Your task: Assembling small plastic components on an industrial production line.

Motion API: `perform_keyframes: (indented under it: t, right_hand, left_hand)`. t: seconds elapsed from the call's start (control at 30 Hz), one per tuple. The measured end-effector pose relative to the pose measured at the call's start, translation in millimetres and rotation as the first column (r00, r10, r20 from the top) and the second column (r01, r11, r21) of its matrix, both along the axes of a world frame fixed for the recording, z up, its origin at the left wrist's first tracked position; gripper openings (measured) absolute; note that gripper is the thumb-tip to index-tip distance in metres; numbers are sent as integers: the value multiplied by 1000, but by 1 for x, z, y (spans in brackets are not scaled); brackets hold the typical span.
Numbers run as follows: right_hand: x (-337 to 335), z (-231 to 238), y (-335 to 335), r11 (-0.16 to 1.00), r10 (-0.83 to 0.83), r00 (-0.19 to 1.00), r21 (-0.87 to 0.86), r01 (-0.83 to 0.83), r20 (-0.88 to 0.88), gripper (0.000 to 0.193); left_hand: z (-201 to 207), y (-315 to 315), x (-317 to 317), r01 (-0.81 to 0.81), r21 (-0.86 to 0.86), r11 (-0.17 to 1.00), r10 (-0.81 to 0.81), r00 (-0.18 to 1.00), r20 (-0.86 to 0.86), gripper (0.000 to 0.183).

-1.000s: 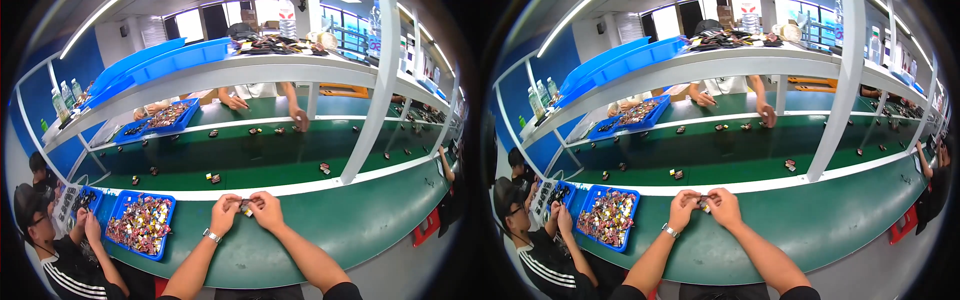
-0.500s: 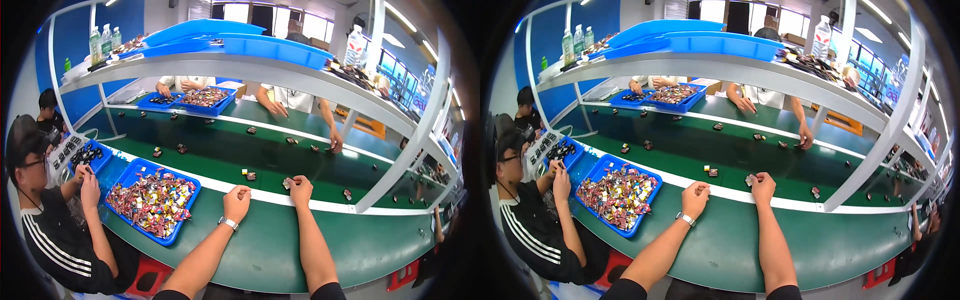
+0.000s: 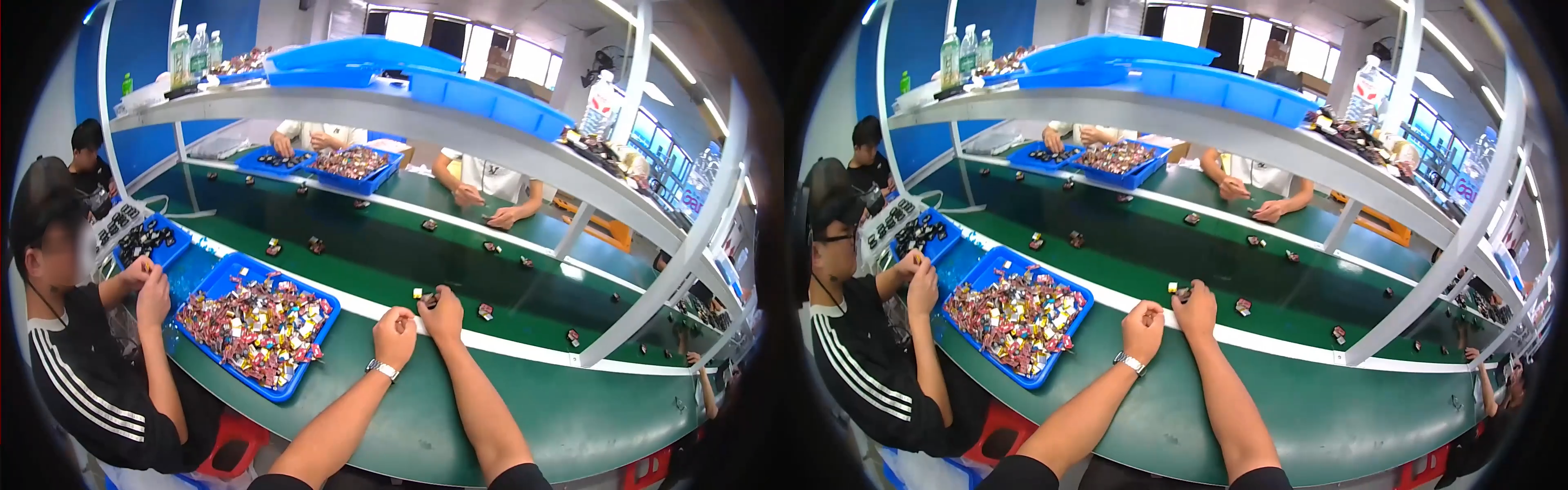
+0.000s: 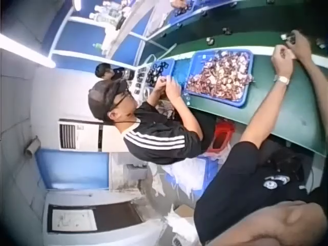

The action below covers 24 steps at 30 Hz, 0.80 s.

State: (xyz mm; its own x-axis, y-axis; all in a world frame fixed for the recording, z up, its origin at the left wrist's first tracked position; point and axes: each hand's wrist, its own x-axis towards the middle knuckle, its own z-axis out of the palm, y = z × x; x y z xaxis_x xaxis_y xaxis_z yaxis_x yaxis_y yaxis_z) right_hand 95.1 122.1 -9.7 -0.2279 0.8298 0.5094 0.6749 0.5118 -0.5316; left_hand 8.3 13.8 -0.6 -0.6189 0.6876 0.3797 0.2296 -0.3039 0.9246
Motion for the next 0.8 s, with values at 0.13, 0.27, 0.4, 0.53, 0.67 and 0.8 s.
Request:
perform_keyframes:
  t: [0.13,0.27,0.4,0.53,0.67,0.8]
  right_hand:
    - [52,6,-40,929,232,899,-189,-317,-371,51]
    - [127,12,-80,914,326,890,-133,-382,-318,48]
    - [145,42,-95,889,440,880,-52,-455,-178,47]
    - [136,52,-108,815,575,818,-68,-576,-37,48]
    - [134,51,-110,802,591,806,-83,-592,-36,48]
    - [138,50,-108,828,559,829,63,-557,-20,43]
  left_hand:
    - [-7,-3,-11,-23,-16,1000,23,1000,-8,4]
    - [-7,-7,-9,218,-148,965,-216,976,34,9]
    - [8,-14,3,597,-297,745,-612,789,50,22]
    - [6,-16,1,797,-306,520,-774,591,225,36]
    - [15,-19,0,845,-341,412,-819,508,268,34]
    - [15,-20,4,876,-258,408,-800,479,362,33]
